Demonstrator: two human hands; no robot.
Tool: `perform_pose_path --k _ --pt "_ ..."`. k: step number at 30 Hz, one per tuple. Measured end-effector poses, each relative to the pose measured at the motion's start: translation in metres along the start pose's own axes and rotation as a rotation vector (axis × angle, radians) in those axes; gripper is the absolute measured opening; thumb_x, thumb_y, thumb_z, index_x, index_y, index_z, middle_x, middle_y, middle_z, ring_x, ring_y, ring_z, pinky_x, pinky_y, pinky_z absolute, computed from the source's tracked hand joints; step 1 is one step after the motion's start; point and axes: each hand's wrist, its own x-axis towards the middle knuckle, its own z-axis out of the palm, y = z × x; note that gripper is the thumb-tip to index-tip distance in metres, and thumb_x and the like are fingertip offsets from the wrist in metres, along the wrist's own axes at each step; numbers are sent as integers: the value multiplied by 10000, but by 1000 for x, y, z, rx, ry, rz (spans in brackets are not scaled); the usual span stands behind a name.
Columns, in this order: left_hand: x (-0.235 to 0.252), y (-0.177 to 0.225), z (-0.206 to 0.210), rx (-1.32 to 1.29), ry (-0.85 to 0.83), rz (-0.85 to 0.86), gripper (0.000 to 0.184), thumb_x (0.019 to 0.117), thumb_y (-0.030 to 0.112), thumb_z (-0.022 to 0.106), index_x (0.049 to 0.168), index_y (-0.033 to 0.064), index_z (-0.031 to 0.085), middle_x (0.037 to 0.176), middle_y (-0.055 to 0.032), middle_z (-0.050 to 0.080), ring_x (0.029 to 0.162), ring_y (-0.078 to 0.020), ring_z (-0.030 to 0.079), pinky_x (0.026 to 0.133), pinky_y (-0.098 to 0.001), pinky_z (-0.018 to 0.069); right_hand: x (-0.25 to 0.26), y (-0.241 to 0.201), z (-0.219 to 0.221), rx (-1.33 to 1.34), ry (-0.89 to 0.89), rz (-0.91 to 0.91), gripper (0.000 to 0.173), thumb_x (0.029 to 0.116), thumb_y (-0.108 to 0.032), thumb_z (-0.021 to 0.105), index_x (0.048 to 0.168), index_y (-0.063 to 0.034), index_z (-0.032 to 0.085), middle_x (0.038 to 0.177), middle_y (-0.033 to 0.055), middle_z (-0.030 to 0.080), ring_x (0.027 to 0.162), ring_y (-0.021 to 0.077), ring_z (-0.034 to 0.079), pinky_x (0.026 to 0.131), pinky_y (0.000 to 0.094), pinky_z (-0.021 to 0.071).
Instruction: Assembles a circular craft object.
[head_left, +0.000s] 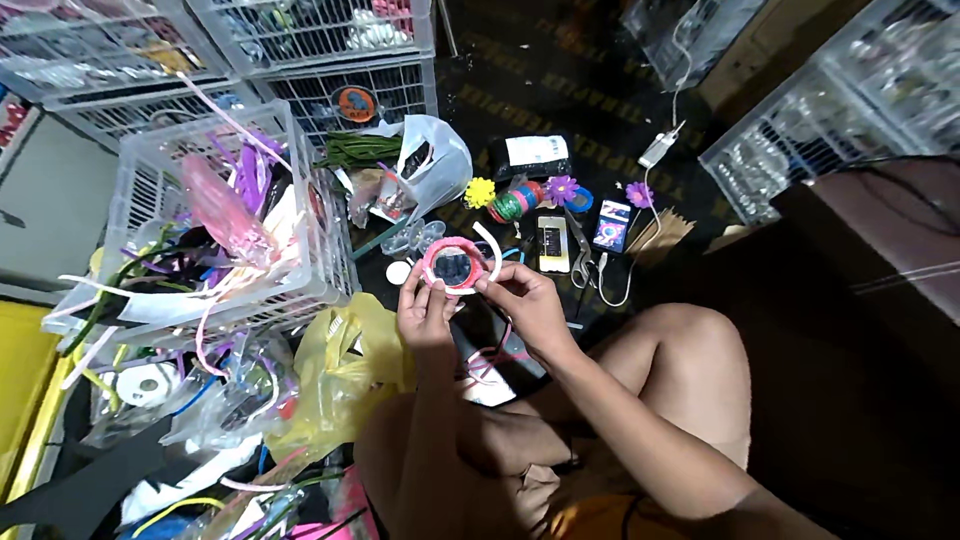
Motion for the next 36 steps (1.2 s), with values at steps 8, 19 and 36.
perform_pose_path --k 8,19,36 --pt "-2 2 -1 55 -53 -10 418 1022 -12 537 1437 36 507 1134 -84 721 951 -170 733 844 -347 625 17 -7 -16 -250 -128 -162 73 925 -115 747 911 -47 722 1217 88 660 1026 100 651 770 234 558" --pt "-2 0 -2 125 -106 19 409 1009 -14 569 1415 32 552 1134 -84 731 958 -170 730 855 -355 618 28 -2 -27 -415 -192 -258 79 933 -142 744 962 -69 755 1115 73 694 884 121 662 740 279 567" --pt "-3 -3 1 103 -101 30 433 1001 -34 557 1428 30 524 1085 -72 735 928 -163 735 836 -357 627 19 14 -12 76 -77 60 549 939 -50 721 1437 -98 494 899 61 682 682 124 658 630 270 583"
